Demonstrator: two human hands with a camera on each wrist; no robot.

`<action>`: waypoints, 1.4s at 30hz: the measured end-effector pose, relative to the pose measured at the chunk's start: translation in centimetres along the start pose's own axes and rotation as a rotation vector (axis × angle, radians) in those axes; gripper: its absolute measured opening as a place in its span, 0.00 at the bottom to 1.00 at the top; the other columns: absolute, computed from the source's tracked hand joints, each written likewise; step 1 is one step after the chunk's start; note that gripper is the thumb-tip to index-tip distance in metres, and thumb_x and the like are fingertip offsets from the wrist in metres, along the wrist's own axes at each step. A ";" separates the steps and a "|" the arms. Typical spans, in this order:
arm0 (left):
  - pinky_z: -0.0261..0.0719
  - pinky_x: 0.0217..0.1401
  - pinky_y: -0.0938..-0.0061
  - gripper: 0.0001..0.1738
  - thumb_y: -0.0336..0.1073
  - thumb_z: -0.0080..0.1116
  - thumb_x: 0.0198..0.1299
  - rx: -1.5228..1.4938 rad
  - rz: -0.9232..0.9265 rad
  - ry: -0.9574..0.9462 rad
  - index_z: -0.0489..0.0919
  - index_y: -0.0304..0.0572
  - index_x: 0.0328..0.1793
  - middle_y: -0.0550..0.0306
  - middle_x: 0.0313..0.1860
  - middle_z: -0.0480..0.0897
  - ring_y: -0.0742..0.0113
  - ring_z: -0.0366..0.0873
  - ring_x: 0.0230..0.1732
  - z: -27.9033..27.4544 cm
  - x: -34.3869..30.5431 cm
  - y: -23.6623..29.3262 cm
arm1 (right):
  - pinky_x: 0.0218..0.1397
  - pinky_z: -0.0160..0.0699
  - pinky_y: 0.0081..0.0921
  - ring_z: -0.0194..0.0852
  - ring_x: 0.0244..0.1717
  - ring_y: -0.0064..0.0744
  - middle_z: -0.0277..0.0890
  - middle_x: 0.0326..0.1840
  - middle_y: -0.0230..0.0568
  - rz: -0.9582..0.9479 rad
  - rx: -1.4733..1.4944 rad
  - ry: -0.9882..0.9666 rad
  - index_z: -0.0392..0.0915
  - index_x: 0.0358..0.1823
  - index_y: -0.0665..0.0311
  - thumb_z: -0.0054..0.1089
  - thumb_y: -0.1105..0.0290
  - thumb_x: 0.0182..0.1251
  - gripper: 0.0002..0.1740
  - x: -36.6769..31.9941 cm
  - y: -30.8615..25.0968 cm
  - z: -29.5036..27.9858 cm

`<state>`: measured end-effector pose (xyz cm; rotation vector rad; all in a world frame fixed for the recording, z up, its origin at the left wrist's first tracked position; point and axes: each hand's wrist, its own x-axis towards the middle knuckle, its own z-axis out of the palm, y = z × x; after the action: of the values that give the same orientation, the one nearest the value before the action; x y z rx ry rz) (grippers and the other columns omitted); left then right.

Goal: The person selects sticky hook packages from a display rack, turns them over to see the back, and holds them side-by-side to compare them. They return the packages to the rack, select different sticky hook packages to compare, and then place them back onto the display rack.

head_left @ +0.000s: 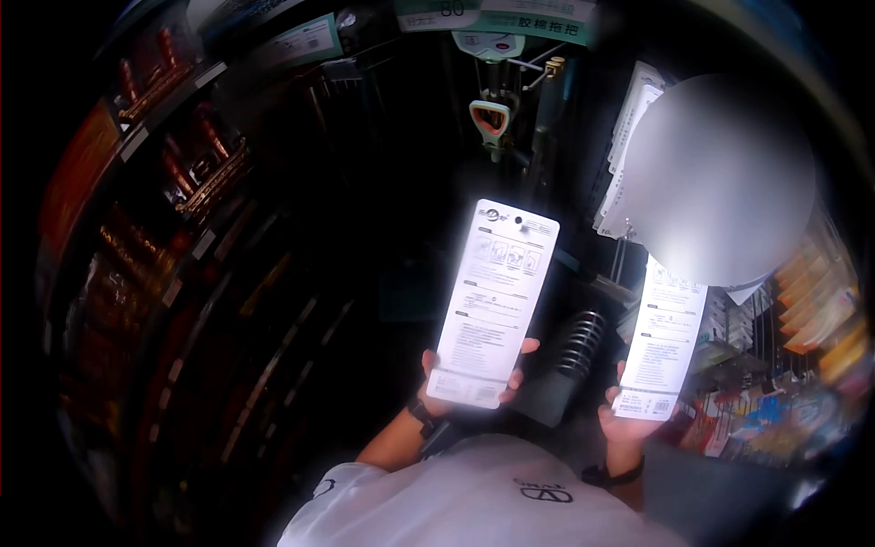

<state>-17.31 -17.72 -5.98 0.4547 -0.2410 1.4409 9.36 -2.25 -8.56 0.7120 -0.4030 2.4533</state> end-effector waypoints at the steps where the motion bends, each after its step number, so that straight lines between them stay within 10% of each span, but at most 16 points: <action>1: 0.72 0.51 0.55 0.69 0.66 0.77 0.41 0.019 0.002 -0.026 0.49 0.47 0.83 0.35 0.80 0.55 0.42 0.71 0.59 -0.3 0.0 0.0 | 0.70 0.68 0.59 0.59 0.75 0.67 0.41 0.84 0.57 -0.005 -0.003 0.021 0.43 0.83 0.51 0.61 0.42 0.64 0.53 -0.1 0.1 0.2; 10: 0.71 0.44 0.63 0.69 0.80 0.62 0.45 0.209 -0.021 -0.129 0.52 0.42 0.82 0.36 0.74 0.63 0.53 0.73 0.48 -1.2 0.6 0.8 | 0.65 0.73 0.56 0.62 0.73 0.67 0.43 0.83 0.59 -0.011 -0.079 0.071 0.43 0.83 0.51 0.62 0.42 0.63 0.54 0.1 1.0 1.2; 16: 0.77 0.49 0.67 0.62 0.70 0.70 0.48 0.166 -0.049 0.065 0.55 0.40 0.79 0.42 0.64 0.68 0.56 0.74 0.55 -0.8 1.5 0.5 | 0.59 0.76 0.55 0.64 0.69 0.71 0.47 0.80 0.67 0.018 -0.090 0.217 0.43 0.83 0.53 0.67 0.42 0.56 0.59 0.4 1.9 3.0; 23: 0.75 0.61 0.66 0.58 0.53 0.74 0.51 0.889 0.013 0.374 0.51 0.39 0.81 0.52 0.64 0.66 0.60 0.76 0.56 -0.2 2.9 -0.1 | 0.60 0.77 0.47 0.64 0.71 0.65 0.48 0.80 0.64 -0.034 -0.801 0.420 0.44 0.82 0.61 0.71 0.53 0.52 0.60 0.8 3.5 5.2; 27: 0.61 0.76 0.63 0.61 0.26 0.73 0.47 1.330 0.169 0.521 0.43 0.40 0.82 0.42 0.71 0.58 0.55 0.60 0.74 -0.9 3.7 -0.5 | 0.65 0.72 0.39 0.64 0.72 0.52 0.53 0.79 0.57 -0.096 -1.316 0.600 0.46 0.79 0.69 0.70 0.62 0.52 0.56 2.2 5.2 6.7; 30: 0.62 0.75 0.63 0.62 0.27 0.75 0.47 1.670 0.272 0.549 0.41 0.39 0.80 0.38 0.70 0.58 0.53 0.62 0.73 -2.3 3.3 0.0 | 0.70 0.65 0.39 0.61 0.74 0.49 0.53 0.78 0.52 -0.153 -1.583 0.622 0.47 0.78 0.70 0.68 0.73 0.52 0.52 2.7 6.9 6.6; 42: 0.53 0.79 0.63 0.62 0.21 0.72 0.42 1.497 0.253 0.414 0.41 0.37 0.78 0.39 0.70 0.56 0.52 0.56 0.75 -3.1 2.2 1.3 | 0.70 0.67 0.44 0.60 0.72 0.57 0.56 0.74 0.60 -0.103 -2.538 0.504 0.62 0.71 0.66 0.77 0.70 0.46 0.48 7.0 13.2 6.1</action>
<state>-18.70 -14.29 -7.58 1.3100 1.2458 1.7227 -0.79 -12.48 -1.28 -0.8946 -2.1365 0.3730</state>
